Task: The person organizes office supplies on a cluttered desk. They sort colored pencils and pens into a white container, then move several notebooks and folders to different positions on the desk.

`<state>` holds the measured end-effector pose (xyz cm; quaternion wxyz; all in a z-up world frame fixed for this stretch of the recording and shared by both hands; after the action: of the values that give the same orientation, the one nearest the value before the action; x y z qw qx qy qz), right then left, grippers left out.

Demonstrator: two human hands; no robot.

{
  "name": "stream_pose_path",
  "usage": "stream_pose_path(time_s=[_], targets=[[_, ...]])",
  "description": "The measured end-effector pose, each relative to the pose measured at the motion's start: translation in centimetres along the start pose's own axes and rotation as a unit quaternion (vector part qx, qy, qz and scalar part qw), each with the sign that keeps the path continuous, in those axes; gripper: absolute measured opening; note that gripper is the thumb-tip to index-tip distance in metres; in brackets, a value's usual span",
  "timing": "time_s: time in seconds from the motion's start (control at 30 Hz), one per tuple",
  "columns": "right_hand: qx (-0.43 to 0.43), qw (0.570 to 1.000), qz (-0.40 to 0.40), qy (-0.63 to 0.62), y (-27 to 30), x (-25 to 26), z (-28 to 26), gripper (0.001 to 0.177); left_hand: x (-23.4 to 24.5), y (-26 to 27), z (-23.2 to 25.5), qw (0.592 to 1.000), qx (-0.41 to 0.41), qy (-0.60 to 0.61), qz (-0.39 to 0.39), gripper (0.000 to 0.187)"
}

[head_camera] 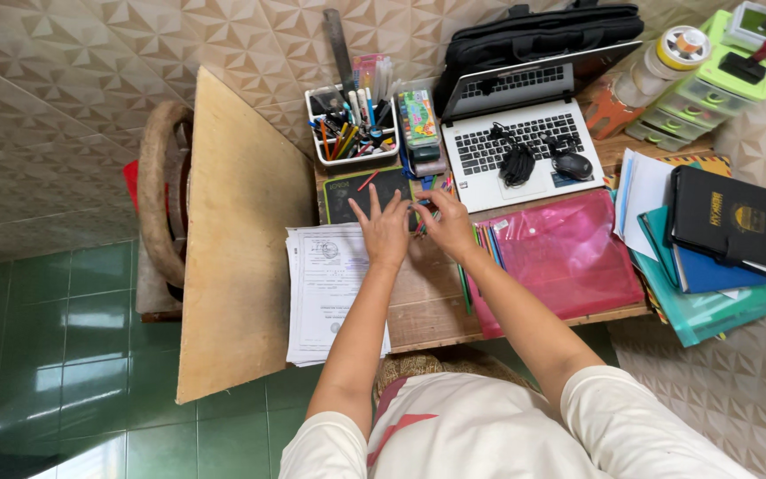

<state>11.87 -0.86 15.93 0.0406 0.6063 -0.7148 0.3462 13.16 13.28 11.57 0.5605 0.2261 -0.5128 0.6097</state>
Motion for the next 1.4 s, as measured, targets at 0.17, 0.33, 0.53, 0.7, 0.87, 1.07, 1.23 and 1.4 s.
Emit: stream_pose_path(time_s=[0.17, 0.33, 0.53, 0.7, 0.87, 1.07, 1.23, 1.4], targets=[[-0.014, 0.993, 0.045, -0.106, -4.5, -3.8, -1.5, 0.024, 2.7, -3.2, -3.9, 0.998, 0.035, 0.02, 0.044, 0.019], [0.019, 0.995, 0.054, -0.081, -8.9, -7.7, -2.6, 0.017, 3.9, -6.5, -7.7, 0.996, 0.079, 0.016, 0.031, 0.028], [0.043, 0.997, 0.015, -0.066, -13.6, -12.1, -2.2, 0.014, 3.7, -9.1, -12.3, 0.992, 0.12, -0.035, -0.008, 0.063], [0.065, 0.998, -0.012, 0.003, -15.5, -15.7, -0.9, 0.013, 2.1, -9.6, -15.4, 0.981, 0.153, -0.075, -0.091, 0.072], [0.048, 0.997, -0.054, 0.027, -15.9, -18.5, 1.5, 0.01, 0.8, -9.2, -16.8, 0.981, 0.141, -0.051, -0.121, 0.072], [0.081, 0.991, -0.074, 0.083, -15.4, -20.5, 3.0, 0.009, 0.3, -8.8, -16.9, 0.979, 0.137, -0.027, -0.148, 0.072], [0.114, 0.979, -0.091, 0.14, -15.2, -20.8, 2.5, 0.033, 0.3, -8.5, -16.9, 0.975, 0.148, -0.017, -0.164, 0.072], [0.127, 0.968, -0.116, 0.182, -15.4, -19.8, 1.5, 0.054, -0.1, -8.0, -16.5, 0.978, 0.135, -0.023, -0.158, 0.072]])
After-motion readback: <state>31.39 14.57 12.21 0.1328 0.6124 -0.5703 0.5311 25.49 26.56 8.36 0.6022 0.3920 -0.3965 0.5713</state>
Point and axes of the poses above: each hand's wrist, its own y-axis away from the middle knuckle, its own x-axis out of the back of the hand, z = x × y, the point moved 4 cm from there along -y, towards the middle knuckle, and after that the axes turned 2 degrees about z, right-handed, at the moved point
